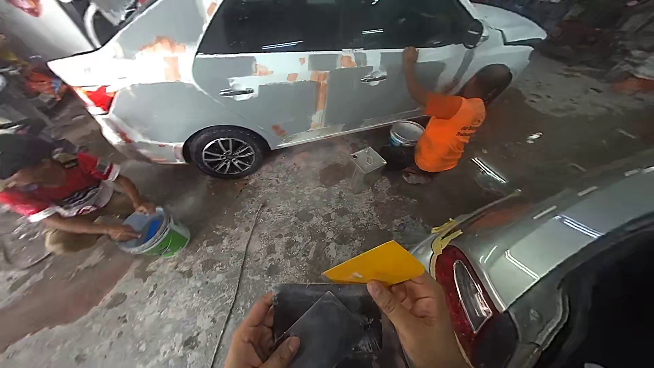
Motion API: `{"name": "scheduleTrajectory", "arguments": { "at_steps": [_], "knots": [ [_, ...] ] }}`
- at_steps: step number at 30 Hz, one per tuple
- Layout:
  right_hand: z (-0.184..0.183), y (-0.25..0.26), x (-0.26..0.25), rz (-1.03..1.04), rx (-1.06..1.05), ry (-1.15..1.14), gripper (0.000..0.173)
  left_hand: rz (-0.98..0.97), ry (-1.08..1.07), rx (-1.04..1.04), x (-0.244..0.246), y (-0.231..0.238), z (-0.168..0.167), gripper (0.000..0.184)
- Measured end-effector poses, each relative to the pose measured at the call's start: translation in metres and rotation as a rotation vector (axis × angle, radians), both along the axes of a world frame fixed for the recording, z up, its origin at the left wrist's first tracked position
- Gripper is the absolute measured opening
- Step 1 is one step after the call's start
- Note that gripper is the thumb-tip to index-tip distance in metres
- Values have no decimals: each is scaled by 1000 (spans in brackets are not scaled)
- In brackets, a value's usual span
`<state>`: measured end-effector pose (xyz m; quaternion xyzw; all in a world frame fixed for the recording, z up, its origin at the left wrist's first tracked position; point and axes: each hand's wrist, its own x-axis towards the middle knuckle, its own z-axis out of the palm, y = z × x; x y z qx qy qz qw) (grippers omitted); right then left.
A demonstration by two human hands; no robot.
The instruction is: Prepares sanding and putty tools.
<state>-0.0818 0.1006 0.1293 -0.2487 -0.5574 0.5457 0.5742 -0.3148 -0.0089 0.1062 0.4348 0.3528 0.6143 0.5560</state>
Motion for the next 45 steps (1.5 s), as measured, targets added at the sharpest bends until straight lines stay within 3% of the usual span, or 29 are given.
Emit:
{"name": "scheduleTrajectory", "arguments": {
  "at_steps": [4,9,14,19,27,33,35,37,41,45],
  "knots": [
    [4,31,-14,-131,10,-55,32,-234,-9,13,-33,84,-2,64],
    [26,62,-38,-343,34,-139,26,-379,-25,-22,-66,177,19,55],
    [33,88,-51,-423,124,-236,13,-430,-31,-46,-76,233,23,54],
    [25,117,-42,-503,132,-296,15,-470,-49,-63,-64,284,17,53],
    [-1,199,17,-565,131,-366,19,-520,1,-81,-7,380,2,52],
    [-14,288,102,-569,179,-481,16,-482,59,-63,65,462,8,50],
    [-12,316,135,-580,167,-494,21,-494,84,-26,88,491,18,50],
    [-12,346,164,-618,118,-427,26,-521,94,9,110,522,29,51],
    [5,405,199,-803,-91,-31,22,-560,68,-13,154,578,38,52],
    [8,461,230,-824,-72,189,22,-604,34,-64,206,641,32,52]
  ]
}}
